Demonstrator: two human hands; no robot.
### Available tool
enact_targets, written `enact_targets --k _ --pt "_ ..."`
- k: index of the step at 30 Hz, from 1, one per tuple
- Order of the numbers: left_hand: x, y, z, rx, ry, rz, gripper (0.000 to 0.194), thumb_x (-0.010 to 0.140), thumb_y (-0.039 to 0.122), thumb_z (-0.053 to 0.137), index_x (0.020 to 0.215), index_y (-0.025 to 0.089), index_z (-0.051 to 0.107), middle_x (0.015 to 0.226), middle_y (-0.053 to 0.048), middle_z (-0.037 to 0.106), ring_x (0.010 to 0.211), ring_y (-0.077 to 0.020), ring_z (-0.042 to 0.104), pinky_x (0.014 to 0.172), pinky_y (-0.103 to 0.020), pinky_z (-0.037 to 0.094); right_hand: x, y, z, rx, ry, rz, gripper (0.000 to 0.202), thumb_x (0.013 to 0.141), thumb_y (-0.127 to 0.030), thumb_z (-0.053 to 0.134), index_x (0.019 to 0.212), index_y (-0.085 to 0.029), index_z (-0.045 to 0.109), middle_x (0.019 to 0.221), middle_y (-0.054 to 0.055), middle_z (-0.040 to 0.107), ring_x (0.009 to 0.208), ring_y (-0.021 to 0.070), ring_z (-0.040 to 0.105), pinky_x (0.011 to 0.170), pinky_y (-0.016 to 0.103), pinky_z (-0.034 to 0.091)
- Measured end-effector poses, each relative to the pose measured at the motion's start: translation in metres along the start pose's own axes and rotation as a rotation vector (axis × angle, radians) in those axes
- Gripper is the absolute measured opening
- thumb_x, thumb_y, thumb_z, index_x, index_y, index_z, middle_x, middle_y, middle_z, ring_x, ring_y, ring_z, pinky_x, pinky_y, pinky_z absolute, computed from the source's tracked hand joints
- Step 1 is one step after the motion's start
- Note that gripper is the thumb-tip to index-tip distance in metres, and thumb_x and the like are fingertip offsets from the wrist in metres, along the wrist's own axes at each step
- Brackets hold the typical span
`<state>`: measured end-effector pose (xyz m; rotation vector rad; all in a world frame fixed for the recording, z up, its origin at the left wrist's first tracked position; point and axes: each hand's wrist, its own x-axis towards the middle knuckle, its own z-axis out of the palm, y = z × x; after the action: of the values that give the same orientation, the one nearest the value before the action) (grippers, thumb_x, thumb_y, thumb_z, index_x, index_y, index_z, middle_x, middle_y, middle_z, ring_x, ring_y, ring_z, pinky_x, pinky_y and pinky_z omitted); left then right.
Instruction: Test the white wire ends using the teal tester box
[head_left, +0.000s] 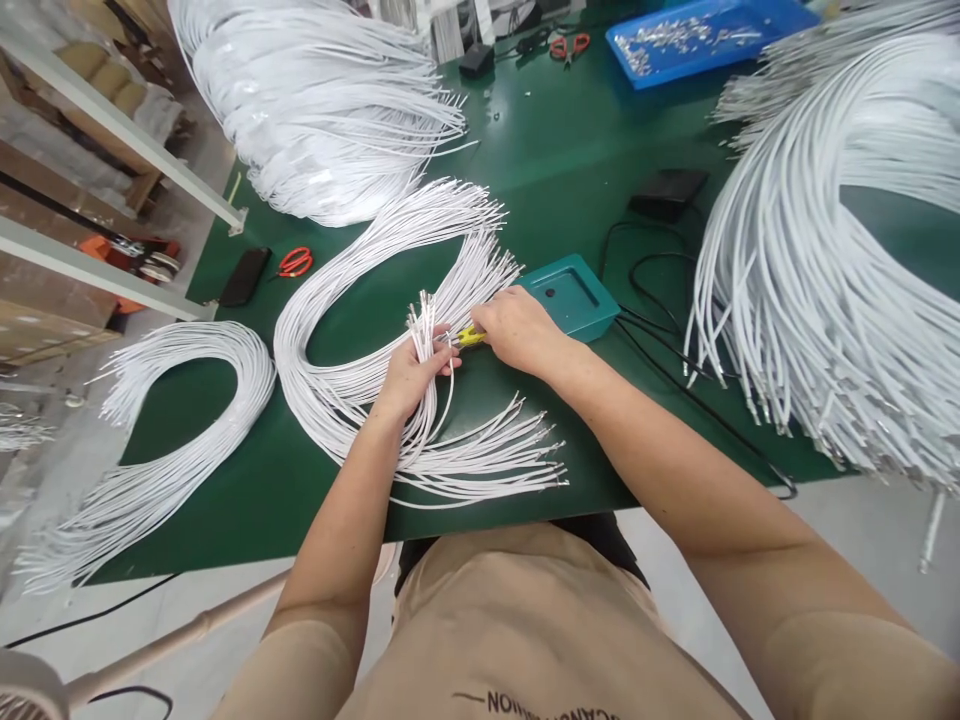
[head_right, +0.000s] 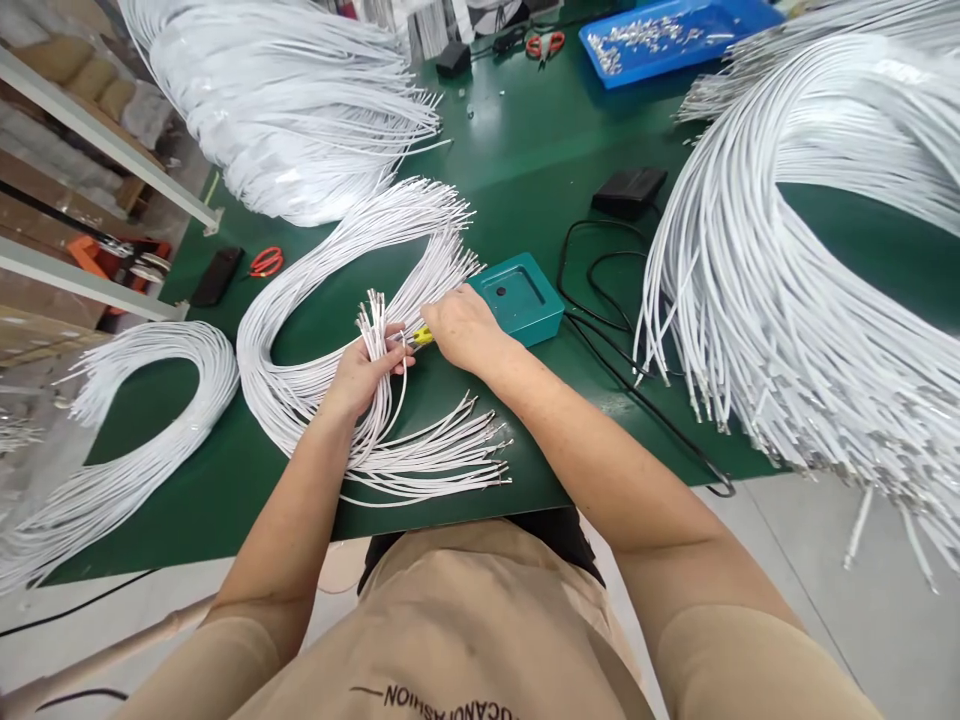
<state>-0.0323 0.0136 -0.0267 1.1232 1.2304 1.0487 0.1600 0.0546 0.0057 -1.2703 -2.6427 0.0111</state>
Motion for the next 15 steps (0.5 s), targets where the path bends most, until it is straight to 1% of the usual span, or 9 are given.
enact_targets --k 5,10,15 --pt "-0.0002 0.0002 0.0014 0.042 0.028 -0.017 0.059 0.067 0.034 0.080 0.117 0.010 0.059 0.079 -0.004 0.068 0.071 -0.0158 0.069 0.066 -0.025 0.053 0.0002 -0.0024 -0.0033 -0.003 0.008 0.007 0.023 0.084 -0.008 0.049 0.097 -0.012 0.068 0.086 0.013 0.071 0.088 0.0270 0.060 0.076 0.036 0.032" --pt "-0.0019 0.0024 0.0032 0.085 0.069 -0.041 0.054 0.068 0.028 0.078 0.115 0.008 0.060 0.079 -0.005 0.070 0.070 -0.0158 0.070 0.066 -0.025 0.055 -0.0002 -0.0045 -0.0062 -0.016 -0.004 0.044 0.024 0.084 -0.007 0.048 0.095 -0.013 0.069 0.081 0.013 0.069 0.089 0.0264 0.059 0.076 0.036 0.033" --pt "-0.0005 0.0019 0.0043 0.130 0.095 -0.048 0.050 0.067 0.025 0.079 0.112 0.009 0.063 0.078 -0.005 0.071 0.068 -0.0160 0.070 0.066 -0.026 0.056 0.0011 -0.0050 -0.0058 -0.006 -0.015 0.068 0.024 0.085 -0.008 0.048 0.095 -0.013 0.069 0.083 0.013 0.069 0.091 0.0263 0.058 0.078 0.036 0.036"
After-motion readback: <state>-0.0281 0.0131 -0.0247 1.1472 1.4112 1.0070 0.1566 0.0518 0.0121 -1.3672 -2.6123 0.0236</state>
